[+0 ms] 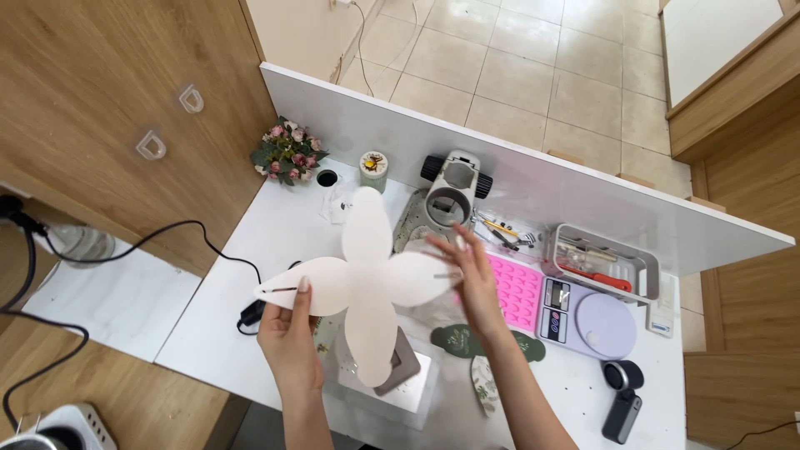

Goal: Packaging a candle into a decorative paper box.

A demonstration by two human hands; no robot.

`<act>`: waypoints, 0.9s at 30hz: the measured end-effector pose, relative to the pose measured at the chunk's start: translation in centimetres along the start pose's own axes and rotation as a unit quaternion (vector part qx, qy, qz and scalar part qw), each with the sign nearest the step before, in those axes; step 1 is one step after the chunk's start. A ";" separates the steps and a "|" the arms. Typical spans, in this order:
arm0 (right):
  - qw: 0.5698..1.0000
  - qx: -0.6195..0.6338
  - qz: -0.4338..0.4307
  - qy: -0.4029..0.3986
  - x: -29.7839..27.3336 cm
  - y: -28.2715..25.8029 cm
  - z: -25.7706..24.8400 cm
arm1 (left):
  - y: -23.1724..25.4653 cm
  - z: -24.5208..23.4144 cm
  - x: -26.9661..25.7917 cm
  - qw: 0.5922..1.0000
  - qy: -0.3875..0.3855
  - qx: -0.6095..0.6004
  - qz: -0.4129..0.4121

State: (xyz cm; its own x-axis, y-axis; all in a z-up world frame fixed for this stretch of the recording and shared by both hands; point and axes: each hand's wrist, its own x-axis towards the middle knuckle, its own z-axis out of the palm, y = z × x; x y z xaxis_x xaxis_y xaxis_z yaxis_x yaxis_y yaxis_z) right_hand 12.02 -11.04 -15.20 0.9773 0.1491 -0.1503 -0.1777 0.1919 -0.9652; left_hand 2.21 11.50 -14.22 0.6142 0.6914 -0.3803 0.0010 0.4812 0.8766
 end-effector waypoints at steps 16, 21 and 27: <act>0.998 -0.019 -0.022 -0.057 -5.6 -5.2 -3.5 | 0.9 0.6 -11.0 0.983 -0.103 0.145 0.039; 0.998 0.003 -0.019 -0.067 -6.3 -6.3 -3.3 | 1.2 0.8 -12.7 0.980 -0.120 0.146 0.062; 0.993 0.001 -0.026 -0.115 -7.3 -7.6 -3.1 | 2.1 3.1 -16.0 0.833 0.023 0.365 0.416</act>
State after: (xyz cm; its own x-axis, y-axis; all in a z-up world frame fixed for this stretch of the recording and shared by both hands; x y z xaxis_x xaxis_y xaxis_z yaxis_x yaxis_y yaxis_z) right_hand 6.59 -16.61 -7.45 0.9331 0.3564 -0.0476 -0.1287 0.2074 -0.9698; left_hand -5.17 -0.24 -5.36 0.6110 0.6501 0.4517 0.0803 -0.6185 0.7817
